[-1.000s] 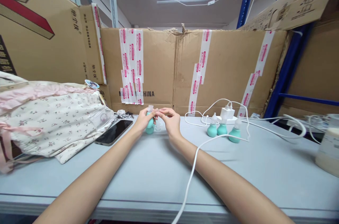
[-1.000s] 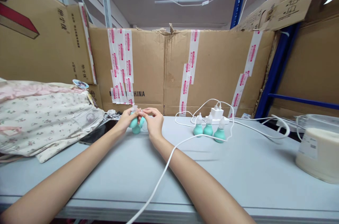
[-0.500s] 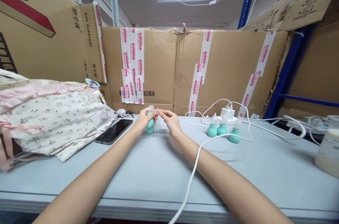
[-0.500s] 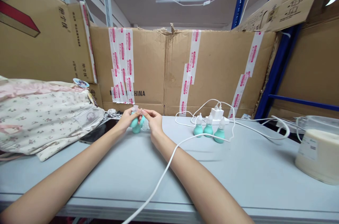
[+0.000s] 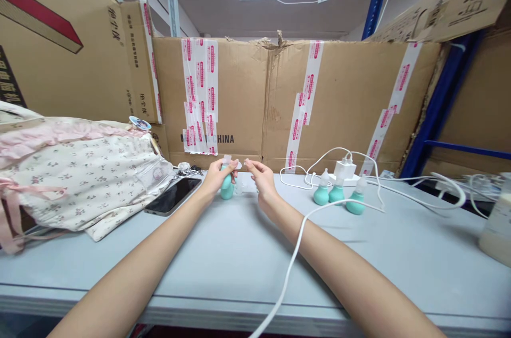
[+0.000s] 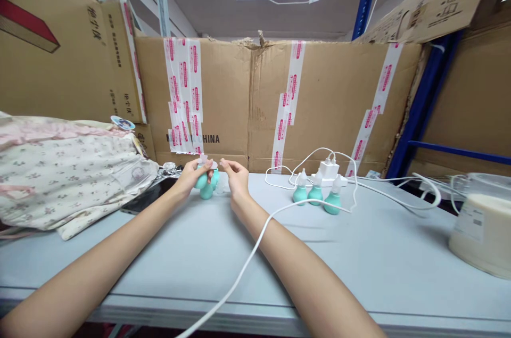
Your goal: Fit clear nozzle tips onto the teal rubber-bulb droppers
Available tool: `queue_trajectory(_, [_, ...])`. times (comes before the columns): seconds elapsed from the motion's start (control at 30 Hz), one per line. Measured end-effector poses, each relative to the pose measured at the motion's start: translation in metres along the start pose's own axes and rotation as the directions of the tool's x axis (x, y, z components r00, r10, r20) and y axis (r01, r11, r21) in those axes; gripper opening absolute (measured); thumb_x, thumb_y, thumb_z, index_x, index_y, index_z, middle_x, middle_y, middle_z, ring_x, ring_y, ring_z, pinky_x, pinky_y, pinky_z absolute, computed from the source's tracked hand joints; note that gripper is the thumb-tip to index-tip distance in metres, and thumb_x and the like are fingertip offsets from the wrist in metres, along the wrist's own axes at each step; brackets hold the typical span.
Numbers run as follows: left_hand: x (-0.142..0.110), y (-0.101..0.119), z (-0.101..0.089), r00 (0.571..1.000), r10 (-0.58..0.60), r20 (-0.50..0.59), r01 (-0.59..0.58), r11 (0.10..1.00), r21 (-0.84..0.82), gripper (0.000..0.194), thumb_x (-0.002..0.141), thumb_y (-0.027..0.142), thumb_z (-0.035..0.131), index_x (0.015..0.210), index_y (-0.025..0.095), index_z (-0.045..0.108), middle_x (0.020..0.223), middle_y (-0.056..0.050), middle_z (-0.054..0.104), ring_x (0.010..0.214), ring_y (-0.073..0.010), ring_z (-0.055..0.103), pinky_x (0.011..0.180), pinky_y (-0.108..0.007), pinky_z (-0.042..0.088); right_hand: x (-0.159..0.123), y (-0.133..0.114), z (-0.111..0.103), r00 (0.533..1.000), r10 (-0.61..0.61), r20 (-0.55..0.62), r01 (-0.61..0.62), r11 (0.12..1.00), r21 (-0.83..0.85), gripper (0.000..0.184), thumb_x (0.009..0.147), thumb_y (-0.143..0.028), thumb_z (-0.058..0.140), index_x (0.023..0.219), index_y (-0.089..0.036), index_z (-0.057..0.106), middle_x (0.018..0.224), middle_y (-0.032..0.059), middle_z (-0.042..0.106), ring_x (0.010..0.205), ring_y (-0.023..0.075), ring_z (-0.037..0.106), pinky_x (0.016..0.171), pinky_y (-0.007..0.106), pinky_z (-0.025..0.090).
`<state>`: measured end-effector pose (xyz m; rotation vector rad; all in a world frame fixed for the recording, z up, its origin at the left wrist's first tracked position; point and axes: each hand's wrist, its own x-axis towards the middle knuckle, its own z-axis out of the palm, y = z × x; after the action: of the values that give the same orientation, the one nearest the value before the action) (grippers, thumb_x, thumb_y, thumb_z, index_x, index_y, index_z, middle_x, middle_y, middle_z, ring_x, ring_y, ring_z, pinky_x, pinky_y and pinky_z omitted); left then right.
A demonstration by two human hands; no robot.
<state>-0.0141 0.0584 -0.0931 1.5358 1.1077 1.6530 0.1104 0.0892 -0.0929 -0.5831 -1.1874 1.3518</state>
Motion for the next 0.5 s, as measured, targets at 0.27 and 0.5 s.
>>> queue_trajectory(0.27, [0.010,-0.003,-0.023,0.978,0.036,-0.207,-0.037,0.999,0.000,0.056,0.052,0.051,0.071,0.082,0.006,0.056,0.067,-0.007,0.056,0.051,-0.0097,0.052,0.045,-0.018,0.042,0.020,-0.003,-0.018,0.990,-0.140,-0.021,0.134,0.971,-0.197,0.034,0.066,-0.032,0.063,0.088,-0.006,0.062,0.088,0.0049,0.060,0.078,0.0075,0.051,0.068,0.018,0.036])
queue_trajectory(0.5, [0.015,-0.013,-0.051,0.950,0.048,-0.307,-0.001,0.988,0.151,0.051,0.048,0.042,0.075,0.079,0.005,0.060,0.069,-0.007,0.058,0.051,-0.0087,0.050,0.046,-0.019,0.043,0.022,0.008,-0.032,0.931,-0.273,0.241,0.363,0.629,-0.687,0.013,0.071,-0.031,0.061,0.078,-0.023,0.068,0.078,-0.0043,0.061,0.071,0.0084,0.052,0.068,0.020,0.036])
